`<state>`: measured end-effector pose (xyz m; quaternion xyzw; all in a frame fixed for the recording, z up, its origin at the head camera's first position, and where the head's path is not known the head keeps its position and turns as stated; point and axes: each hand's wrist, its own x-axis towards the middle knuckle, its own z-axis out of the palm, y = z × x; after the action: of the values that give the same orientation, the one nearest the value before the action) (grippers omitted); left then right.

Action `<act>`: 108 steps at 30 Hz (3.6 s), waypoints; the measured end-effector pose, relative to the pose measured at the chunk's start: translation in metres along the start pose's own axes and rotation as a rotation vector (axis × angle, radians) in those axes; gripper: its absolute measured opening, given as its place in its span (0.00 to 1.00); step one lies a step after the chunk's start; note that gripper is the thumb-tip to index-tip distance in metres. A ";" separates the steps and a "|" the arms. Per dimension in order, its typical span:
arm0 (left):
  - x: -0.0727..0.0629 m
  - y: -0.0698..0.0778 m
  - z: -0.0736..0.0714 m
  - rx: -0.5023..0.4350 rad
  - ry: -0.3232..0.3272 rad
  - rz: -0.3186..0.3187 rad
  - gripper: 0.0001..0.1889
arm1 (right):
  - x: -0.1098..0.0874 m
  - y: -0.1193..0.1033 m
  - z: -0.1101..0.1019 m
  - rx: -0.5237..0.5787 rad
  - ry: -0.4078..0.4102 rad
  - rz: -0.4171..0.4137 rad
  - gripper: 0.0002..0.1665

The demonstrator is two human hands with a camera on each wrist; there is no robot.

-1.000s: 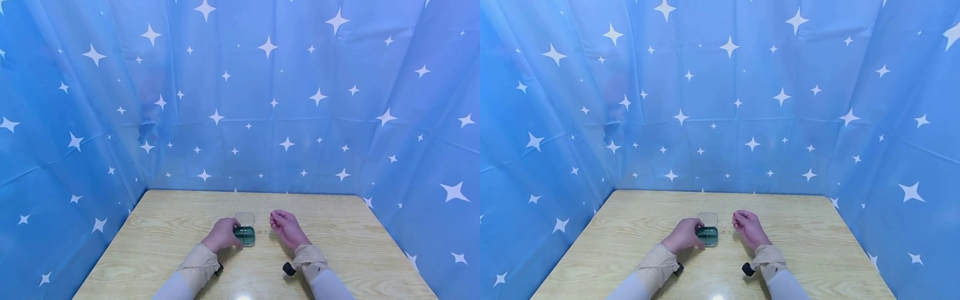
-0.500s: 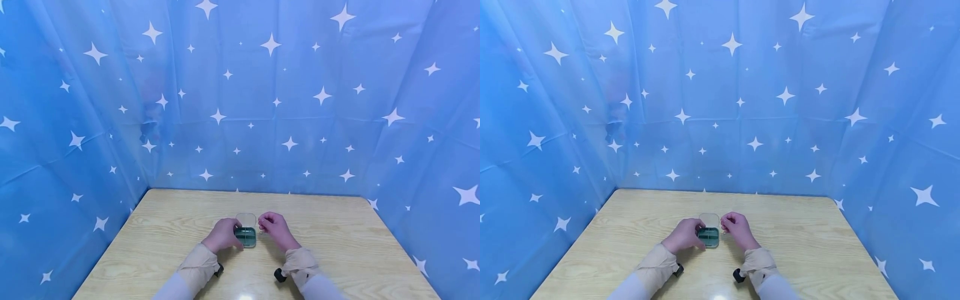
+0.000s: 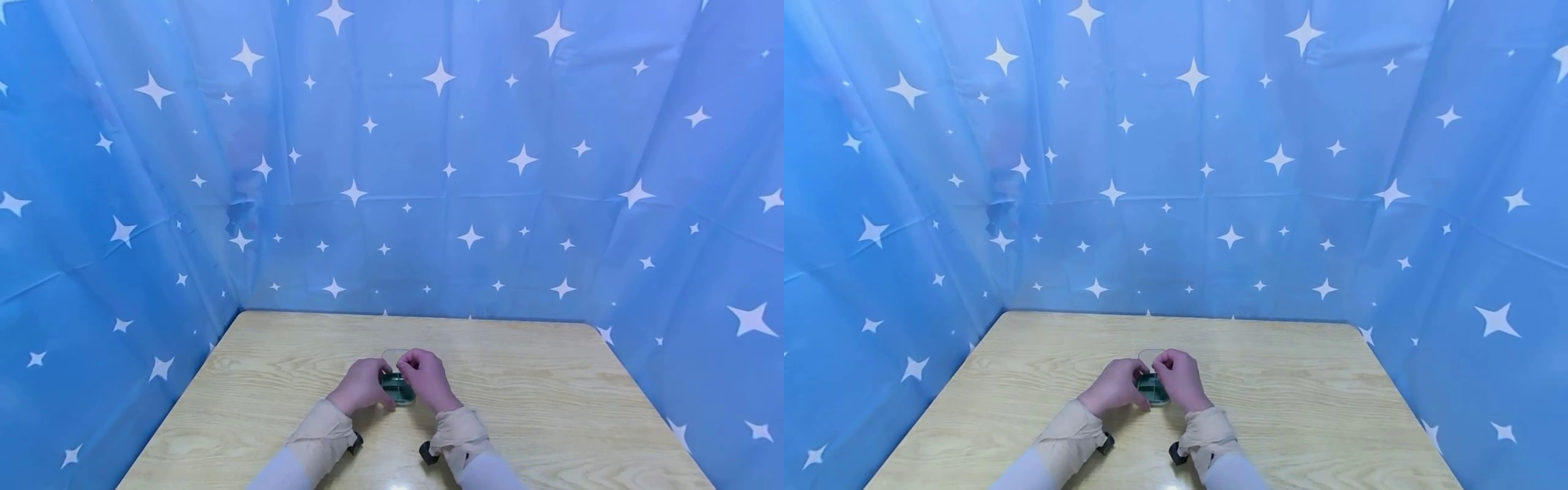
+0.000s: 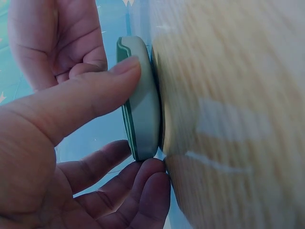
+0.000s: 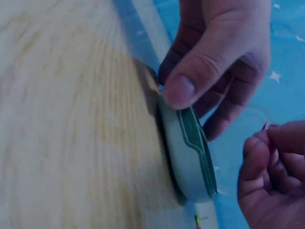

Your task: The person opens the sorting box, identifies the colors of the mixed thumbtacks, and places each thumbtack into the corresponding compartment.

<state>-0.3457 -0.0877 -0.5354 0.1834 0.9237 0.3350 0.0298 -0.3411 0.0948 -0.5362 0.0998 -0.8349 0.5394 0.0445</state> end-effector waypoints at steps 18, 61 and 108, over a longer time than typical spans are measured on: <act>-0.002 0.000 0.001 0.025 0.018 0.026 0.33 | -0.006 0.005 0.017 -0.303 0.081 -0.103 0.09; -0.002 0.002 -0.002 -0.004 0.002 -0.004 0.35 | 0.003 0.017 -0.015 -0.018 -0.035 0.082 0.06; -0.003 0.003 0.000 -0.029 -0.012 -0.028 0.35 | 0.000 0.031 -0.051 -0.424 -0.011 0.162 0.10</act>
<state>-0.3418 -0.0872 -0.5337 0.1723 0.9209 0.3470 0.0429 -0.3496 0.1540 -0.5429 0.0237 -0.9352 0.3530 0.0167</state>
